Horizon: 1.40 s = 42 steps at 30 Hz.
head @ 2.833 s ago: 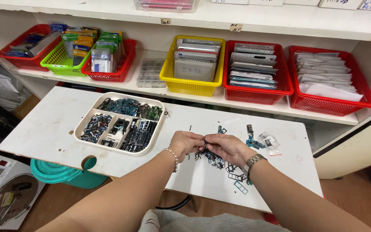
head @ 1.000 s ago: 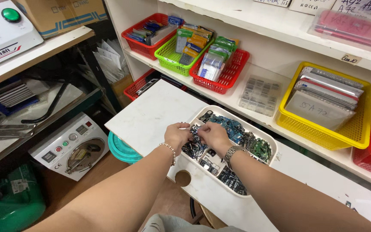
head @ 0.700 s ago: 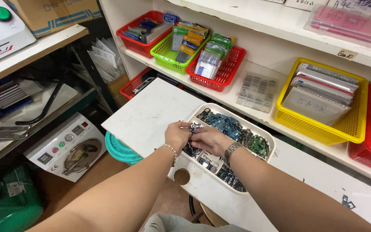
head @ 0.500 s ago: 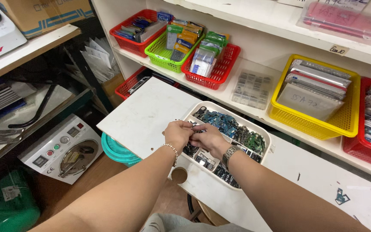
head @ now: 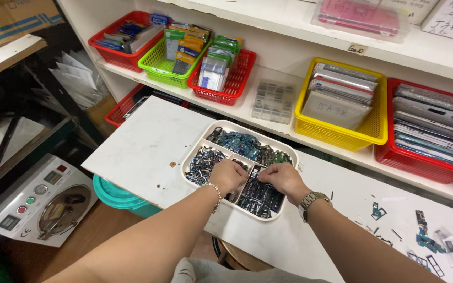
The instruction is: The person sorts small electronic components by hand, picking them from a pile on the table and placing them into compartments of a white tray. The hands repeatedly pick, separate, and arrange the parts without using tools.
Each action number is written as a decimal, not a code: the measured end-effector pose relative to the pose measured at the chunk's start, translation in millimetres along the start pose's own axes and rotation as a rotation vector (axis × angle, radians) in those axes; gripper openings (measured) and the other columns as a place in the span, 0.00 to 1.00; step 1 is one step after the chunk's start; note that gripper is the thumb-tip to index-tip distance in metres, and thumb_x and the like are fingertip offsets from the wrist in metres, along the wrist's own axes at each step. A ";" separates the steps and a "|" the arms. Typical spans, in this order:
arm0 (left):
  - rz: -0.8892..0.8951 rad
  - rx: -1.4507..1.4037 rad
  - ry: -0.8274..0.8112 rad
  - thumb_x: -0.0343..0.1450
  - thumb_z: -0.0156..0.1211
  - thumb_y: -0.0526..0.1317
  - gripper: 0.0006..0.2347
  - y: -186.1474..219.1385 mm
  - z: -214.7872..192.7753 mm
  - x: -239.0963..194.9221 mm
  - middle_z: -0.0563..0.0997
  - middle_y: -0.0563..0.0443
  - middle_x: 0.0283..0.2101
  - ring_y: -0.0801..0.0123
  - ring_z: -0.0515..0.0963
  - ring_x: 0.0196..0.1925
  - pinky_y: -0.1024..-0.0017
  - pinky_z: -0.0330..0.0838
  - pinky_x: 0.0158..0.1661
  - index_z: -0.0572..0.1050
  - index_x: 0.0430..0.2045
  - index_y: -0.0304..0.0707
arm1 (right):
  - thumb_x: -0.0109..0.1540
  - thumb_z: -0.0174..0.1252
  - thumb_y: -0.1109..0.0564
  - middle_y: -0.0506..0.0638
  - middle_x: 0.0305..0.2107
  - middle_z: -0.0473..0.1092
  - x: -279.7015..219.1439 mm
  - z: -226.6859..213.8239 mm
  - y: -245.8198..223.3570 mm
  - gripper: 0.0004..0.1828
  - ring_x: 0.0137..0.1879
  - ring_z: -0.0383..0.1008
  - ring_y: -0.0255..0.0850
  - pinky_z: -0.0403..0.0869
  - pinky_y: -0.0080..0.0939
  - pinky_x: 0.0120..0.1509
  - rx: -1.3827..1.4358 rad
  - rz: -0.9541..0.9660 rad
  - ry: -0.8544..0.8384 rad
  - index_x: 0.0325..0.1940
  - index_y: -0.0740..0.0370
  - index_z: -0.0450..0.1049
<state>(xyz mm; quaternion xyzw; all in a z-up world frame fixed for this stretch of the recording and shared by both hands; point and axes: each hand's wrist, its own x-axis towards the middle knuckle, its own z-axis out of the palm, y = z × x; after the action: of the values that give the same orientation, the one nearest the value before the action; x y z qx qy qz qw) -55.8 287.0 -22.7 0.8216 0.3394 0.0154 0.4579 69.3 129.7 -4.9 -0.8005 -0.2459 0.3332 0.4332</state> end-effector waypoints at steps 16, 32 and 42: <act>0.089 0.049 0.184 0.60 0.71 0.36 0.06 17.7 18.3 -33.6 0.86 0.44 0.33 0.58 0.86 0.38 0.66 0.79 0.45 0.85 0.27 0.42 | 0.57 0.65 0.46 0.50 0.31 0.80 -39.4 24.9 -25.7 0.14 0.39 0.81 0.45 0.76 0.45 0.46 -0.356 -0.044 0.362 0.36 0.57 0.81; 0.212 0.091 -0.194 0.61 0.70 0.37 0.07 121.3 155.7 -67.5 0.87 0.46 0.34 0.63 0.87 0.37 0.70 0.81 0.45 0.86 0.30 0.40 | 0.59 0.62 0.57 0.52 0.36 0.79 -151.9 -136.6 98.6 0.10 0.40 0.81 0.44 0.78 0.42 0.49 -0.416 -0.043 0.423 0.43 0.59 0.83; 0.106 0.372 -0.109 0.57 0.79 0.39 0.22 131.4 213.9 -92.9 0.79 0.38 0.50 0.55 0.75 0.60 0.67 0.71 0.60 0.80 0.42 0.31 | 0.54 0.71 0.52 0.57 0.45 0.70 -196.1 -157.6 92.4 0.27 0.57 0.70 0.51 0.70 0.46 0.62 -0.627 -0.121 0.167 0.55 0.60 0.76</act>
<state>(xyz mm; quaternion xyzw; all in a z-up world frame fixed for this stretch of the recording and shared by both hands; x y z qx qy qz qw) 16.1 29.1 -20.0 0.9083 0.2673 -0.0676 0.3145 67.8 -134.2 42.2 -0.9034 -0.3471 0.1481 0.2036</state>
